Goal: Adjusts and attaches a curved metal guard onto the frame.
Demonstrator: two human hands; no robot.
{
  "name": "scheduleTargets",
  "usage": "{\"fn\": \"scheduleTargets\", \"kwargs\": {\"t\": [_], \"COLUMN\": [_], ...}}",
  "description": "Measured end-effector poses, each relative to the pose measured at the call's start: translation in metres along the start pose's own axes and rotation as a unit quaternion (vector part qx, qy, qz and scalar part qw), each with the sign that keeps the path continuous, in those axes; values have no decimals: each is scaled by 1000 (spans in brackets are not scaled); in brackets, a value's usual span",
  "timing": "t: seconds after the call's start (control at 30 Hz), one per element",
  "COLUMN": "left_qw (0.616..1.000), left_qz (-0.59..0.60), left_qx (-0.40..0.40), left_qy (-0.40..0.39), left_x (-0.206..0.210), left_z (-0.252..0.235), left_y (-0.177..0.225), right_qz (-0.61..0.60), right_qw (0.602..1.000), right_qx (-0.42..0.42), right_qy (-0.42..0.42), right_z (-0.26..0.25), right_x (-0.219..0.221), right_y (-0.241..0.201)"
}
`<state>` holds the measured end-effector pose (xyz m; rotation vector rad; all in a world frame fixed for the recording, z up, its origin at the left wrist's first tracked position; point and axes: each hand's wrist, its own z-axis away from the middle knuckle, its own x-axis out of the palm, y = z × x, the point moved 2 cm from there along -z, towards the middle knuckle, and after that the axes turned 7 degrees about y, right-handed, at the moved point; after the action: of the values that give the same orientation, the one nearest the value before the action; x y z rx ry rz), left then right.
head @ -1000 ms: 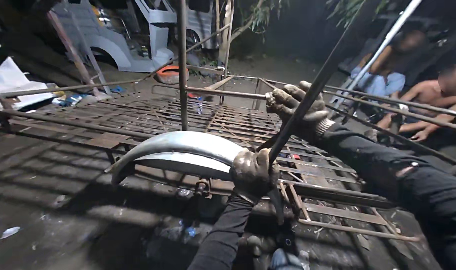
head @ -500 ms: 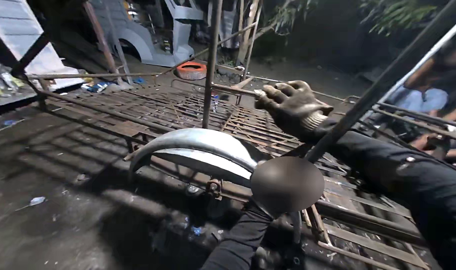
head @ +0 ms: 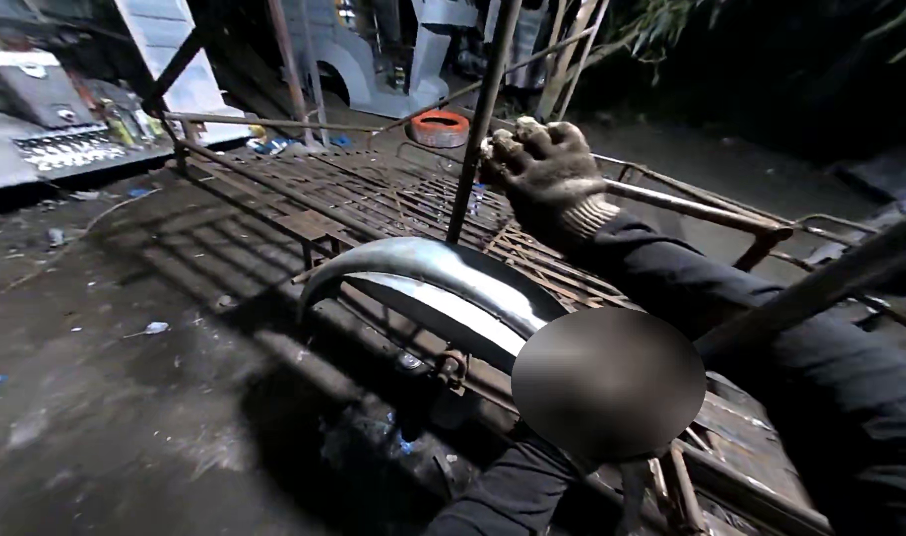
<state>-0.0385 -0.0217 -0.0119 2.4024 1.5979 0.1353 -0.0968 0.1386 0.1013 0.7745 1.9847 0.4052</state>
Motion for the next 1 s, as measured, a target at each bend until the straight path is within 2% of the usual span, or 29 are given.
{"fn": "scheduleTargets", "kwargs": {"t": [0.1, 0.23, 0.37, 0.47, 0.63, 0.8, 0.93, 1.0], "left_qw": [1000, 1000, 1000, 1000, 1000, 1000, 1000, 1000], "left_qz": [10, -3, -7, -14, 0, -15, 2, -9], "left_qx": [1, -5, -3, -7, -4, 1, 1, 1], "left_qy": [-5, -1, -4, 5, -11, 5, -10, -7], "left_x": [-1, 0, -2, 0, 1, 1, 0, 0], "left_z": [-1, -1, -1, 1, 1, 1, 2, 1], "left_y": [-1, 1, 1, 2, 1, 0, 3, 3], "right_qz": [12, 20, 40, 50, 28, 34, 33, 55], "right_qw": [1000, 999, 998, 995, 999, 996, 998, 995], "right_qx": [-3, 38, 46, 75, 29, 80, 47, 71], "right_qy": [-1, -20, -33, -47, 16, -36, -18, -38], "right_z": [9, -22, -13, -24, 12, -28, 26, 10], "right_x": [-13, -11, -17, -11, -4, -9, -27, -27], "right_y": [5, -7, -4, -15, 2, -9, 8, 4]}}
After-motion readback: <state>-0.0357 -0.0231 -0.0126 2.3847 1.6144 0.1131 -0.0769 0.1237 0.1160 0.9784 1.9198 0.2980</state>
